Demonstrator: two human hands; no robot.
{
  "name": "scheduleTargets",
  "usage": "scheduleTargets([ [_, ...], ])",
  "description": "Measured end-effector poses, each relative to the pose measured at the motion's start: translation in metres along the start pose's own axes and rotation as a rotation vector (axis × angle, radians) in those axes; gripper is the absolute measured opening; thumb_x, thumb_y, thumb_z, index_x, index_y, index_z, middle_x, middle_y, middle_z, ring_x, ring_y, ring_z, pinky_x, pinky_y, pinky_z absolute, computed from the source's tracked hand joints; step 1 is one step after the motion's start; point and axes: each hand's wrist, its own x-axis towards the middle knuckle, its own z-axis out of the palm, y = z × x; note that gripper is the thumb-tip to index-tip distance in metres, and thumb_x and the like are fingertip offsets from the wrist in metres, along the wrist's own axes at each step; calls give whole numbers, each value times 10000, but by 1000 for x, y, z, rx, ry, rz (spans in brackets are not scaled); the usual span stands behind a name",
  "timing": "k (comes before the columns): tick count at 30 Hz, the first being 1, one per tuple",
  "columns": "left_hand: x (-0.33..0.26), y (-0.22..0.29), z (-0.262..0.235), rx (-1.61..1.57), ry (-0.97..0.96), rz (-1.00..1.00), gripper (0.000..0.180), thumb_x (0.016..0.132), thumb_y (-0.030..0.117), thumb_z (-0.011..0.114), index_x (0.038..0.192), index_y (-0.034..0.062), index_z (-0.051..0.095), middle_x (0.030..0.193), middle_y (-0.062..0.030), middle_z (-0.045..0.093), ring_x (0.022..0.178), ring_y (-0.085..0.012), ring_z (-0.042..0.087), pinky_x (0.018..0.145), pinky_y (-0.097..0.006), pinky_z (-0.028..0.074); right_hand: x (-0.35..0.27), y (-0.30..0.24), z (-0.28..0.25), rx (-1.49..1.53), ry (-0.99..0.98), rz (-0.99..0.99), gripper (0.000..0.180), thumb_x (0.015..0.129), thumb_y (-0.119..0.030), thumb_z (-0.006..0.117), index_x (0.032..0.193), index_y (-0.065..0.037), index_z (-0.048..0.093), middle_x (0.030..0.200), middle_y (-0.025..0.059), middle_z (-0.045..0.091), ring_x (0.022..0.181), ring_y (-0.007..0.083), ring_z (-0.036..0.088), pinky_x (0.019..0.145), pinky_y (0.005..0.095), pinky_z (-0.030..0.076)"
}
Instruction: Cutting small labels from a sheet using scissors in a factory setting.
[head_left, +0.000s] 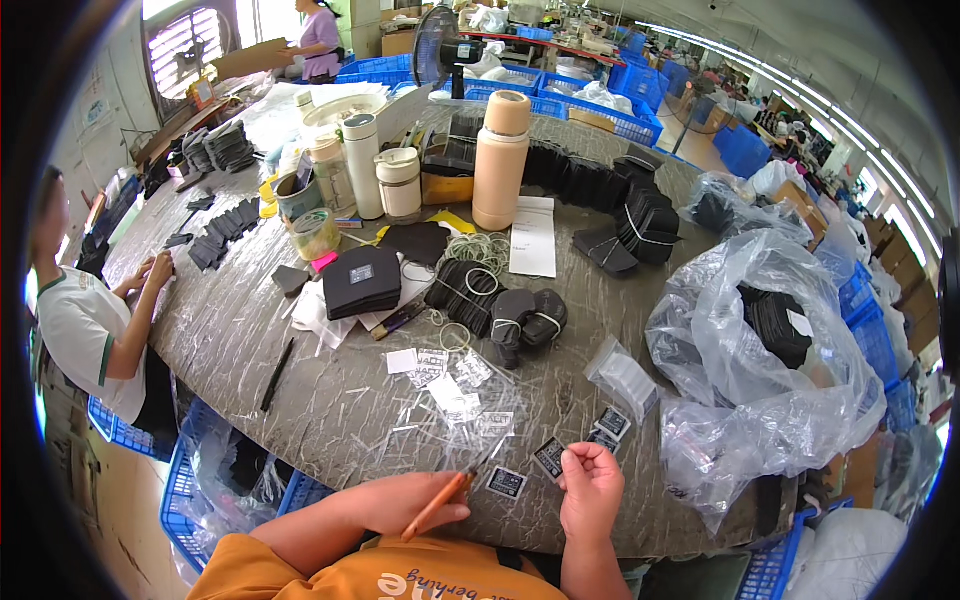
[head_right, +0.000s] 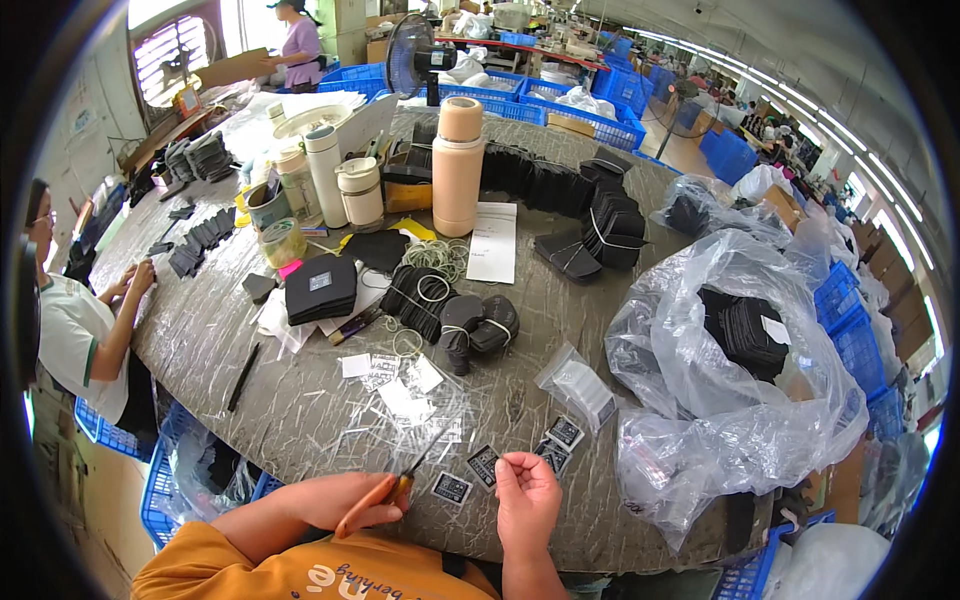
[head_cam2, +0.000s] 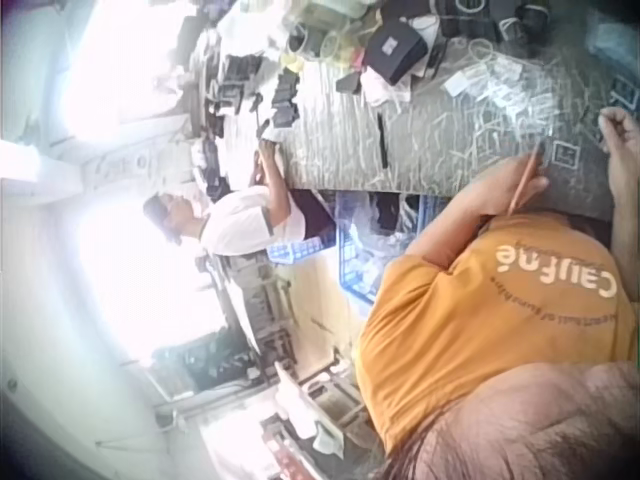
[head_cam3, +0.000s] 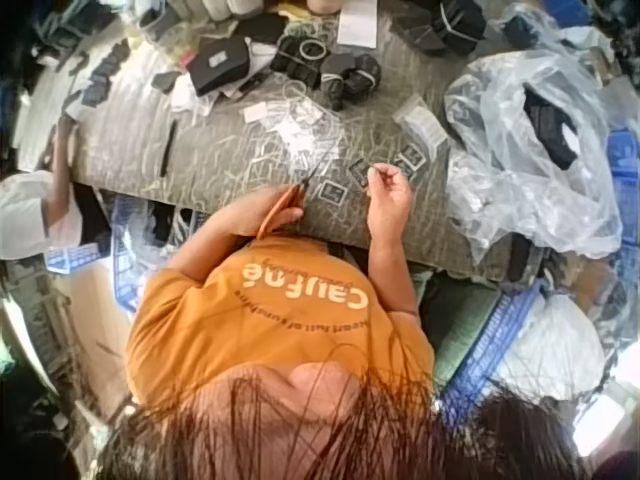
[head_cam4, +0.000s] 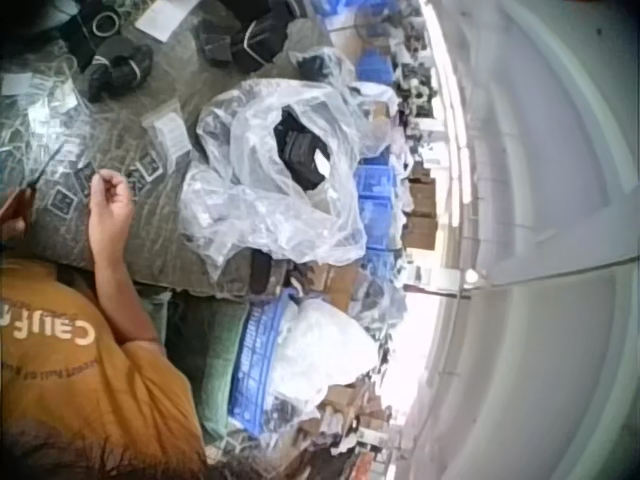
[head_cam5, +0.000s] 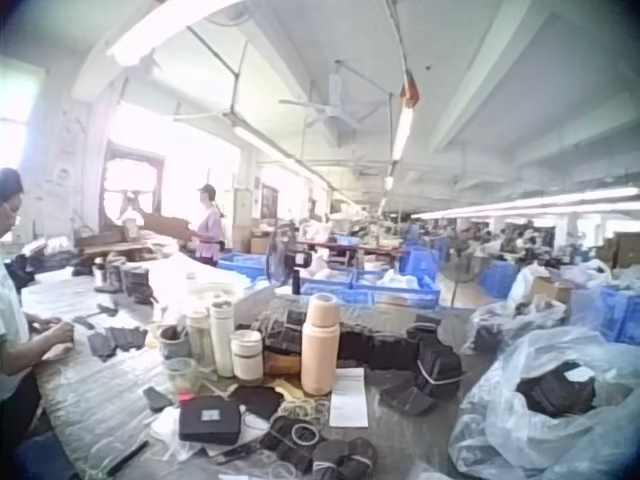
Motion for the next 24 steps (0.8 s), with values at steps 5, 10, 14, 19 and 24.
scheduleTargets([
  [5,-5,6,4,165,-30,-74,404,905,381,502,948,-20,483,846,-223,587,825,-416,571,684,-443,446,4,-6,3,49,26,-16,118,821,-20,641,925,7,593,747,4,578,579,42,483,527,166,394],
  [10,-6,14,3,234,-56,-107,335,895,348,534,949,19,498,771,-182,580,754,-373,582,646,-413,447,3,-7,5,-59,26,-53,104,816,1,629,914,12,595,744,18,581,567,58,490,523,186,414],
  [14,-1,7,7,22,92,-31,294,870,299,591,942,26,512,739,-133,590,630,-273,591,553,-353,448,-4,-6,11,-137,35,-113,103,833,-30,639,916,14,598,754,4,583,587,39,500,530,166,412],
  [19,16,7,8,-336,464,-30,300,754,176,736,949,34,558,708,-24,603,491,-62,511,412,-222,375,-12,0,12,-105,-128,39,91,832,-21,638,906,12,598,727,-4,585,582,26,505,528,159,412],
  [24,25,13,6,-301,501,-31,328,728,161,754,945,22,552,729,-44,586,640,-97,563,605,-233,468,-25,2,15,-177,-270,175,73,821,15,627,891,24,609,726,-27,583,606,7,506,527,149,400],
])
